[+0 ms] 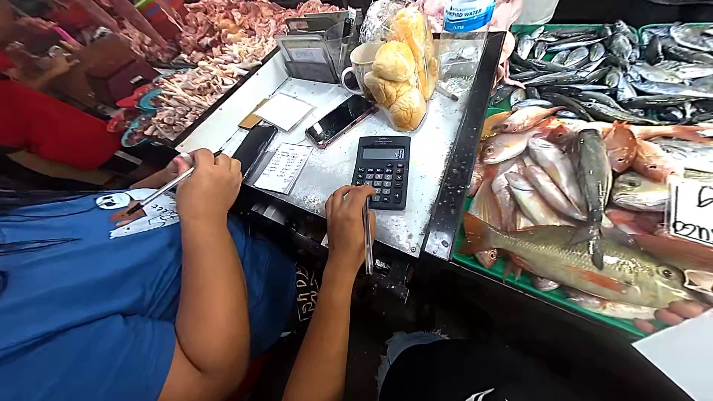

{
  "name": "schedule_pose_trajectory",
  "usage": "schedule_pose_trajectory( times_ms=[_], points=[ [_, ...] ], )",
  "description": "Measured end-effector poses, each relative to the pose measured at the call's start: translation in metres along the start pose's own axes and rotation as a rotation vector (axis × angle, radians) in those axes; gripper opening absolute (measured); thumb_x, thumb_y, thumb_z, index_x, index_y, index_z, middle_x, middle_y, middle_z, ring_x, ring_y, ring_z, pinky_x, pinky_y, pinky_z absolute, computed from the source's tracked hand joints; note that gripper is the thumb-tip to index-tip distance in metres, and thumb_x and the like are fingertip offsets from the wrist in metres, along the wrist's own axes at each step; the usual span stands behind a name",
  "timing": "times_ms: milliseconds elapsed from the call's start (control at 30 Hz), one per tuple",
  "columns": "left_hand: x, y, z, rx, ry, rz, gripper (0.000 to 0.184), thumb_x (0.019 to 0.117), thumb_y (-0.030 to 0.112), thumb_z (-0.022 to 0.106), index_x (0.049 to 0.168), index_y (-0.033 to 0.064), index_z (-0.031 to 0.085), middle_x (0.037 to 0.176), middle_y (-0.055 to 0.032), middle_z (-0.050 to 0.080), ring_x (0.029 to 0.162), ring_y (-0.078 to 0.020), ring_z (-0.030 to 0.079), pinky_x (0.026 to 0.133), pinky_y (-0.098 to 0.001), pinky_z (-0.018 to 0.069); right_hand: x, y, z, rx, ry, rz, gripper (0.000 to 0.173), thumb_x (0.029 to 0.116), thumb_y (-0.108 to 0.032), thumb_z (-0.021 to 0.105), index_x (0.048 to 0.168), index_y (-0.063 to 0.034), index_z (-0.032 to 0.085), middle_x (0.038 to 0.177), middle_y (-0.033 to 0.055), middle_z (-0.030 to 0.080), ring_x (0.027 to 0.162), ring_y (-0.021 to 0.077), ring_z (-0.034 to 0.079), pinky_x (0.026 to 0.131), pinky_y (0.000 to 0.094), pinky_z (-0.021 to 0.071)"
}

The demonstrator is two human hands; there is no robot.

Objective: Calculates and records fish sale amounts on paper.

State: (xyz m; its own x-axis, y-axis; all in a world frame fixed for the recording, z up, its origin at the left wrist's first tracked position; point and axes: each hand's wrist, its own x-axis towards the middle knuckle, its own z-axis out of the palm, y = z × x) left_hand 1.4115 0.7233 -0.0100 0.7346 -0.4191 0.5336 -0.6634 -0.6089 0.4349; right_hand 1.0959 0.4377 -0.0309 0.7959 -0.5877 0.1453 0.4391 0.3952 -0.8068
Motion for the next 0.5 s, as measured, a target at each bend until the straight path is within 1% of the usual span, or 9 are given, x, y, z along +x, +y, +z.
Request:
schedule_pose_trajectory(
  times_ms=[100,200,267,300,333,400,500],
  points=[
    [0.006,0.004,-0.003,0.005,-0.031,-0.018,0.030,0.0873,0.002,0.053,0.109,0.0047,0.073,0.109,-0.0107,0.073,0.115,-0.0360,0.061,0.099,-0.0562,0.0430,0.001,0.002,0.005,0.030,-0.056,0.000,0.058,0.1016,-0.053,0.051,0.138,-0.0074,0.054,0.123,0.0123,0.069,0.109,0.0301,0.070,0.099,0.0504,0.0559],
    [0.010,0.001,-0.006,-0.026,0.058,-0.008,0.029,0.0887,0.002,0.051,0.109,0.0023,0.072,0.109,-0.0127,0.072,0.114,-0.0360,0.060,0.096,-0.0535,0.0454,0.004,0.000,0.023,0.038,-0.018,0.023,0.061,0.0986,-0.054,0.057,0.136,-0.0066,0.055,0.119,0.0097,0.071,0.107,0.0285,0.071,0.096,0.0491,0.0579],
    [0.008,-0.004,-0.012,-0.024,0.046,0.002,0.028,0.0915,0.005,0.052,0.113,0.0018,0.071,0.114,-0.0156,0.071,0.116,-0.0380,0.061,0.098,-0.0559,0.0470,0.002,-0.002,0.039,0.018,0.056,0.067,0.057,0.0966,-0.058,0.058,0.132,-0.0129,0.059,0.114,0.0062,0.074,0.105,0.0249,0.073,0.094,0.0466,0.0598],
    [0.007,-0.005,-0.012,-0.035,0.026,0.008,0.029,0.0916,0.005,0.052,0.113,0.0009,0.070,0.115,-0.0181,0.070,0.117,-0.0400,0.061,0.098,-0.0575,0.0474,0.000,-0.002,0.044,0.036,0.086,0.084,0.057,0.0950,-0.060,0.058,0.132,-0.0172,0.065,0.114,0.0044,0.075,0.105,0.0218,0.073,0.093,0.0434,0.0608],
    [0.006,-0.007,-0.011,-0.049,0.017,0.013,0.028,0.0944,0.007,0.052,0.113,-0.0003,0.071,0.115,-0.0204,0.070,0.116,-0.0406,0.062,0.098,-0.0567,0.0480,0.001,-0.001,0.047,0.063,0.101,0.083,0.058,0.0945,-0.062,0.057,0.130,-0.0178,0.067,0.113,0.0048,0.076,0.104,0.0214,0.074,0.092,0.0424,0.0616],
    [0.004,-0.014,-0.009,-0.080,0.008,0.012,0.029,0.0971,0.010,0.047,0.109,-0.0048,0.069,0.111,-0.0240,0.069,0.114,-0.0402,0.061,0.100,-0.0522,0.0471,0.003,0.004,0.049,0.107,0.113,0.080,0.063,0.0935,-0.064,0.057,0.130,-0.0131,0.065,0.109,0.0080,0.076,0.101,0.0235,0.074,0.090,0.0437,0.0621],
    [-0.001,-0.025,-0.002,-0.170,0.046,0.011,0.029,0.0966,0.008,0.045,0.104,-0.0098,0.066,0.106,-0.0253,0.069,0.111,-0.0343,0.062,0.101,-0.0436,0.0470,0.006,0.009,0.046,0.139,0.109,0.085,0.072,0.0941,-0.066,0.056,0.134,-0.0059,0.059,0.107,0.0121,0.076,0.099,0.0279,0.075,0.090,0.0478,0.0618]
  ],
)
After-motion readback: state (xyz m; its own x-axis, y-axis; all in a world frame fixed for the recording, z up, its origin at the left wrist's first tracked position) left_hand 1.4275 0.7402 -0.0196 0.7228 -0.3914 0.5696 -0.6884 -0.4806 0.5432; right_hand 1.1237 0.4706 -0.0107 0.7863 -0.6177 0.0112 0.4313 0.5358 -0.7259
